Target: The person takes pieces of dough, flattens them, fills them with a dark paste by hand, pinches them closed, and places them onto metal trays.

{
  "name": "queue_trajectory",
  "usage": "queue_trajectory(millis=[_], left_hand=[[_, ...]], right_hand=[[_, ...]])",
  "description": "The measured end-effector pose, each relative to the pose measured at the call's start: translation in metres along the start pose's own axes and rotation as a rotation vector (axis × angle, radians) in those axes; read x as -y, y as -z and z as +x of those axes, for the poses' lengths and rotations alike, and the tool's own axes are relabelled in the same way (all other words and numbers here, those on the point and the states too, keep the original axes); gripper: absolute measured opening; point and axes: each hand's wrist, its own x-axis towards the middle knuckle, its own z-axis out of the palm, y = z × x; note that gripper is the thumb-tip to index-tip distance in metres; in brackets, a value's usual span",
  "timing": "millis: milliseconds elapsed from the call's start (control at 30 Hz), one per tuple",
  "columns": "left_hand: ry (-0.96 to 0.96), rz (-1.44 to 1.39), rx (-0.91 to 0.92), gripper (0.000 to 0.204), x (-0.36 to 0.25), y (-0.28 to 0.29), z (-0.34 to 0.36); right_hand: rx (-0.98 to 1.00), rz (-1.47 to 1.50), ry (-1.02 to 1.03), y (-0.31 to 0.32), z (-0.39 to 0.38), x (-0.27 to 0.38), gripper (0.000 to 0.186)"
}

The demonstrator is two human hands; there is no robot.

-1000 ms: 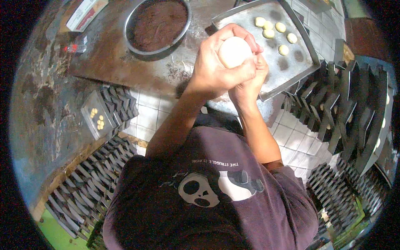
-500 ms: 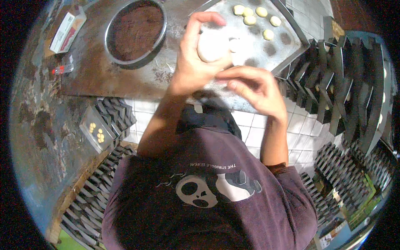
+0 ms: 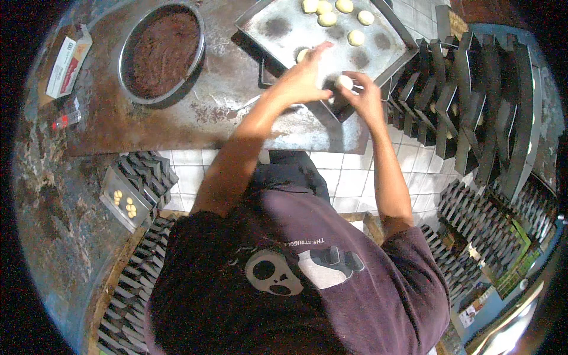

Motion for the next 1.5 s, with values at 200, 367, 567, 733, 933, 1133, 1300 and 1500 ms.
queue_trajectory(millis=[200,367,567,733,933,1133,1300,1500], left_hand=[[0.431,0.008,-0.082,0.100,0.014,0.096,-0.082],[0.625,0.134,-0.283,0.091,0.040,0.138,-0.190],[0.687,0.017,-0.493,0.082,0.024,0.135,-0.255],[0.608,0.028,-0.450,0.073,0.016,0.127,-0.226],[0.517,-0.478,-0.476,0.038,0.016,0.101,-0.145],[0.505,-0.378,-0.538,0.048,-0.025,0.083,-0.068],[0.382,-0.349,-0.922,0.063,-0.044,0.122,-0.074],[0.264,-1.062,-0.728,0.046,-0.053,0.164,-0.103]], right_hand=[[0.219,-0.722,0.429,-0.054,0.012,-0.047,0.069],[0.287,-0.700,0.403,-0.069,0.018,-0.045,0.078],[0.137,-0.355,0.350,0.001,0.099,-0.055,0.043],[0.228,-0.770,0.328,0.012,0.163,-0.080,0.034],[0.815,-0.166,-0.073,0.011,0.198,-0.041,0.033],[0.591,0.556,-0.062,-0.057,0.059,0.165,0.029],[0.126,0.872,0.068,-0.110,0.017,0.242,0.019],[-0.100,0.877,-0.032,-0.140,0.033,0.295,0.020]])
